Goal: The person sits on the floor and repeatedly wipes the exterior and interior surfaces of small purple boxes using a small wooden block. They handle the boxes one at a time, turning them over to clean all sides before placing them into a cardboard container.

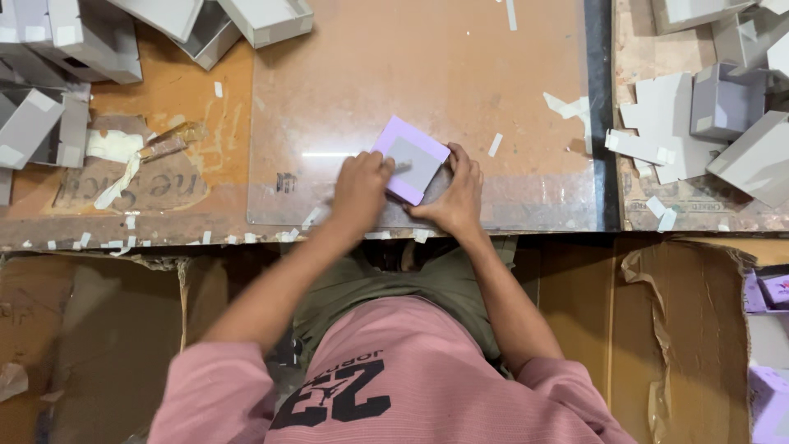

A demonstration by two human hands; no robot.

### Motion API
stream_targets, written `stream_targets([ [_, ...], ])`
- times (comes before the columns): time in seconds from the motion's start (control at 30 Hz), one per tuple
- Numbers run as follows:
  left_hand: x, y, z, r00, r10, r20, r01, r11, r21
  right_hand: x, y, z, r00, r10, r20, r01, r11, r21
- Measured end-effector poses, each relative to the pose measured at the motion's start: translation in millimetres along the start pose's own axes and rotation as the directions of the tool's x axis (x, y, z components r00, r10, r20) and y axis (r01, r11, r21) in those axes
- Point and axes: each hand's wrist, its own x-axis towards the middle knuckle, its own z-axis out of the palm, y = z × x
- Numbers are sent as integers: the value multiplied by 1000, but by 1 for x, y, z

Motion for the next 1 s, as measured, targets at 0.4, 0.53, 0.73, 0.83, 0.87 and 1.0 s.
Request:
stream_targets([
  [0.4, -29, 61, 9, 925, -284, -253, 289, 957, -17, -4, 9, 5, 998, -63, -31, 63, 998, 4],
  [0.53, -27, 71, 15, 924, -184, -335, 253, 952, 174, -4, 1, 2, 993, -104, -60, 102, 994, -35],
  [0.73, -65, 114, 38, 948, -68, -311, -7, 973, -233, -5, 0, -16, 994, -60, -96, 93, 916, 390],
  [0.83, -72, 83, 25, 936, -40, -351, -4, 992, -123, -33, 3, -42, 982, 56, -180, 23, 911, 411],
  [0.87, -72, 69, 19, 942, -58, -332, 27, 995, -95, -45, 7, -54, 972, 83, -219, 4, 930, 368],
  [1.0, -62, 26, 14, 854, -518, -50, 484, 826, -288, -113, 30, -119, 853, 141, -503, -107, 990, 96],
])
